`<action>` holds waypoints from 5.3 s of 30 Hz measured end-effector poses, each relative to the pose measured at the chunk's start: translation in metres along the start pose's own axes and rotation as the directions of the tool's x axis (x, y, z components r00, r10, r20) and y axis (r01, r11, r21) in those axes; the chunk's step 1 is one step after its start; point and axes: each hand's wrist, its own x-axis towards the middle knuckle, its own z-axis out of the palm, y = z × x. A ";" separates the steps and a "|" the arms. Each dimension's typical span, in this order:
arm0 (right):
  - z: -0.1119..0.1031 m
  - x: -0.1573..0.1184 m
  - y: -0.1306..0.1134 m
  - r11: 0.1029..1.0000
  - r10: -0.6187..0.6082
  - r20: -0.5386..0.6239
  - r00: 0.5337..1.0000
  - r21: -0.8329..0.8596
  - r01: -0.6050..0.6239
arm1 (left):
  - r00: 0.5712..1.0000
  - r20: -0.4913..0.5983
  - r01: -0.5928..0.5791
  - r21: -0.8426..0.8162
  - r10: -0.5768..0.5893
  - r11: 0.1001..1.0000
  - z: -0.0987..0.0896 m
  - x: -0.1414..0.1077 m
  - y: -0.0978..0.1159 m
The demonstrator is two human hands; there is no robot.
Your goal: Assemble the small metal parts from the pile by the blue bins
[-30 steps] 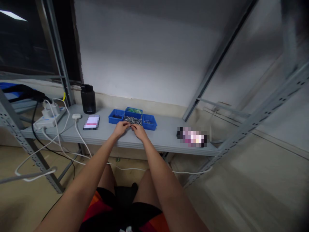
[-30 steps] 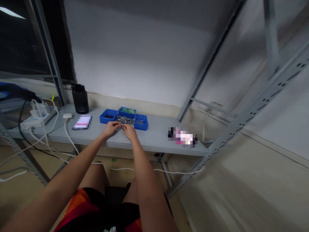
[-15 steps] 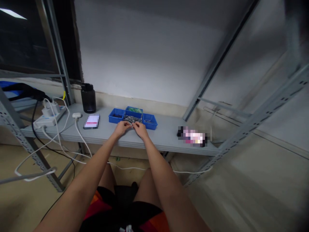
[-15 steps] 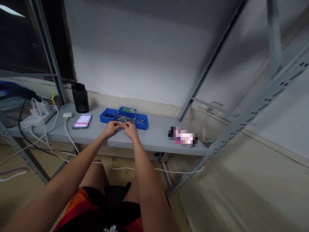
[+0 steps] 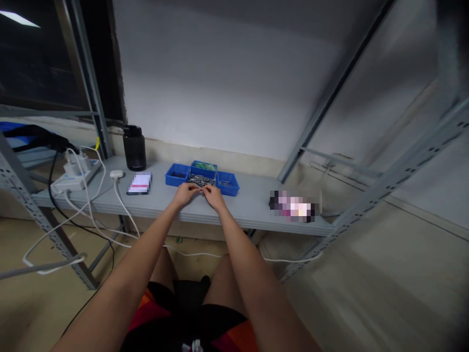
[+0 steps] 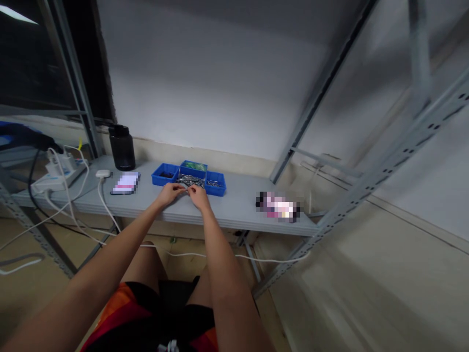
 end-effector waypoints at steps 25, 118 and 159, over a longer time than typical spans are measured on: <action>0.003 0.001 0.007 0.989 0.000 -0.051 0.999 0.145 0.008 | 0.999 -0.039 -0.006 -0.007 0.006 1.000 0.001 0.001 -0.006; -0.002 0.001 0.002 0.995 -0.006 -0.093 0.996 0.101 0.015 | 0.997 -0.057 -0.026 0.407 0.054 0.913 0.009 0.004 -0.010; 0.003 -0.012 -0.031 0.769 0.185 0.024 0.982 -0.626 -0.130 | 0.985 -0.125 0.155 0.333 -0.120 0.930 0.004 -0.002 0.006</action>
